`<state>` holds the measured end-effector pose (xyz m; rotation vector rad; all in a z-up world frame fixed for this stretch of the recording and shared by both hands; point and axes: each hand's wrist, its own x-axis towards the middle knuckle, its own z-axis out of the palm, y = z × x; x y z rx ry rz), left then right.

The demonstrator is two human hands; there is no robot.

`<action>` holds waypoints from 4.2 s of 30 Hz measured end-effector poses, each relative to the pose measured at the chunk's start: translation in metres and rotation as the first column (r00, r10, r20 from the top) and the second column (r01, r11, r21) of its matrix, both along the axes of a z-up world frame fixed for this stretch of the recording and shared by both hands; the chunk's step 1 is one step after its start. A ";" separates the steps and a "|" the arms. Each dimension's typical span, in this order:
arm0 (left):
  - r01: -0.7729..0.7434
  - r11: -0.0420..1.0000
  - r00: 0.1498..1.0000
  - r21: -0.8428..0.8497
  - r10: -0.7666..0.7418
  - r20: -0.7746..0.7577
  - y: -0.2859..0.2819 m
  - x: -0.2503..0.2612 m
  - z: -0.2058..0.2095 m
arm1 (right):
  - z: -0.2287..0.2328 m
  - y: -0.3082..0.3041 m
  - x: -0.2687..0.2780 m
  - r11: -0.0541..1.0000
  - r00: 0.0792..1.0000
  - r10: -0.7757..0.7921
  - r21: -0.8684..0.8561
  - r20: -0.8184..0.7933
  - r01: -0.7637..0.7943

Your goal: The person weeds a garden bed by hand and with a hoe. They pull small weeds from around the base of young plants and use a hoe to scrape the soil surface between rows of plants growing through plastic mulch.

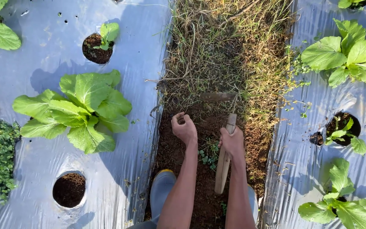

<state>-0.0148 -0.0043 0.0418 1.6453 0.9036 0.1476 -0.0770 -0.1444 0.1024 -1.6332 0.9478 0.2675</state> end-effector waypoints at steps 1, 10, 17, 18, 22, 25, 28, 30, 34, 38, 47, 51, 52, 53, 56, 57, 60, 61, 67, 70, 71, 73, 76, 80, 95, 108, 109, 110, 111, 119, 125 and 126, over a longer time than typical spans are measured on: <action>0.001 0.999 1.000 0.048 -0.002 0.028 0.000 0.000 0.000 | -0.002 0.000 0.000 0.999 1.000 0.024 -0.027 -0.002 -0.024; 0.090 0.964 0.987 0.252 -0.120 0.103 -0.011 -0.016 -0.019 | 0.012 0.004 0.000 0.992 0.997 0.060 -0.113 -0.048 -0.065; 0.155 0.952 0.970 0.263 -0.197 0.142 -0.013 -0.013 -0.006 | 0.004 0.003 -0.004 0.998 0.996 -0.063 0.030 0.061 0.062; 0.152 0.954 0.973 0.259 -0.191 0.130 -0.013 -0.015 -0.005 | 0.003 0.002 -0.007 0.998 0.997 -0.057 0.027 0.049 0.056; 0.171 0.935 0.952 0.311 -0.238 0.194 -0.009 -0.005 -0.001 | 0.004 0.000 -0.011 0.999 0.997 0.044 -0.004 -0.056 -0.045; 0.178 0.914 0.932 0.364 -0.275 0.234 -0.002 0.005 0.003 | 0.022 0.004 -0.005 0.998 1.000 -0.011 0.059 -0.005 0.011; 0.217 0.888 0.907 0.406 -0.337 0.252 0.011 0.011 0.015 | 0.000 0.009 0.002 0.998 0.998 0.024 0.060 0.053 -0.027; 0.245 0.870 0.891 0.428 -0.376 0.255 0.019 0.012 0.027 | -0.005 0.012 -0.001 0.996 0.995 0.081 0.027 0.065 -0.083; 0.436 0.757 0.809 0.486 -0.567 0.158 0.036 0.030 0.013 | 0.021 0.021 0.002 0.993 0.994 0.111 0.024 0.015 -0.112; 0.514 0.680 0.771 0.522 -0.633 0.065 0.041 0.025 -0.006 | 0.025 0.020 0.009 0.999 0.995 -0.011 0.036 0.100 0.008; 0.413 0.879 0.869 0.238 -0.459 0.188 0.029 0.013 -0.057 | 0.021 0.035 0.001 0.999 0.996 0.030 0.015 0.086 -0.031; 0.365 0.880 0.890 0.304 -0.425 0.163 0.037 0.008 -0.044 | 0.009 0.040 0.011 0.996 0.989 -0.073 0.062 0.125 0.066; 0.333 0.894 0.911 0.300 -0.387 0.141 0.039 0.006 -0.046 | -0.003 0.037 0.011 0.999 0.998 -0.001 0.044 0.069 -0.003; 0.300 0.907 0.930 0.296 -0.347 0.122 0.040 0.006 -0.048 | -0.014 0.034 0.012 0.997 0.997 0.072 0.028 0.015 -0.072; 0.309 0.897 0.934 0.317 -0.348 0.075 0.041 0.000 -0.040 | 0.014 0.035 0.014 0.999 0.998 0.036 0.024 0.060 -0.038; 0.309 0.897 0.936 0.318 -0.346 0.069 0.042 0.000 -0.036 | 0.012 0.039 0.017 0.999 0.998 0.038 0.026 0.054 -0.040; 0.336 0.900 0.929 0.277 -0.366 0.063 0.043 -0.002 -0.025 | 0.000 0.046 0.020 0.995 0.987 -0.065 0.091 0.150 0.051; 0.345 0.896 0.927 0.279 -0.372 0.049 0.043 -0.001 -0.022 | -0.008 0.046 0.021 0.997 0.997 0.028 0.075 0.074 -0.034; 0.358 0.907 0.929 0.221 -0.370 0.016 0.041 0.000 -0.019 | -0.002 0.053 0.014 0.995 0.997 0.067 0.077 0.035 -0.069; 0.358 0.910 0.930 0.209 -0.368 0.013 0.039 -0.006 -0.014 | -0.020 0.050 0.012 0.997 0.999 0.044 0.058 0.017 -0.045; 0.357 0.909 0.928 0.217 -0.371 0.027 0.038 0.000 -0.011 | -0.028 0.047 0.018 0.997 0.997 0.076 0.027 -0.003 -0.076; 0.352 0.912 0.931 0.210 -0.363 0.015 0.037 -0.003 -0.002 | 0.006 0.045 0.014 0.996 0.996 0.086 0.002 0.019 -0.086; 0.338 0.920 0.938 0.198 -0.348 0.012 0.040 0.001 -0.004 | 0.033 0.054 0.024 0.999 0.995 0.047 0.017 0.083 -0.048; 0.324 0.932 0.943 0.162 -0.332 0.030 0.040 -0.005 -0.021 | -0.011 0.059 0.026 0.998 0.997 0.056 0.038 0.052 -0.058; 0.107 0.916 0.985 0.388 -0.150 0.083 0.040 -0.005 -0.024 | 0.032 0.063 0.025 0.996 0.996 0.003 0.084 0.085 -0.010; 0.102 0.894 0.971 0.436 -0.185 0.152 0.049 -0.010 -0.019 | 0.007 0.078 0.027 0.997 0.989 0.050 0.051 0.136 -0.057; 0.119 0.885 0.966 0.451 -0.208 0.153 0.048 -0.010 -0.018 | 0.005 0.073 0.027 0.991 0.989 0.128 0.024 0.079 -0.130; 0.135 0.875 0.961 0.466 -0.231 0.155 0.047 -0.008 -0.017 | 0.003 0.068 0.027 0.979 0.979 0.204 0.001 0.019 -0.204; 0.137 0.873 0.959 0.467 -0.236 0.160 0.046 -0.005 -0.013 | 0.013 0.067 0.029 0.980 0.980 0.198 0.001 0.025 -0.198; 0.289 0.781 0.906 0.554 -0.410 0.106 0.035 -0.002 -0.010 | 0.010 0.046 0.028 0.966 0.967 0.254 -0.048 -0.025 -0.255; 0.321 0.751 0.915 0.577 -0.403 0.016 0.040 -0.005 -0.024 | 0.007 0.052 0.027 0.984 0.984 0.177 -0.003 -0.009 -0.177; 0.319 0.750 0.915 0.579 -0.403 0.018 0.039 -0.008 -0.024 | 0.014 0.049 0.023 0.984 0.984 0.177 -0.003 -0.006 -0.177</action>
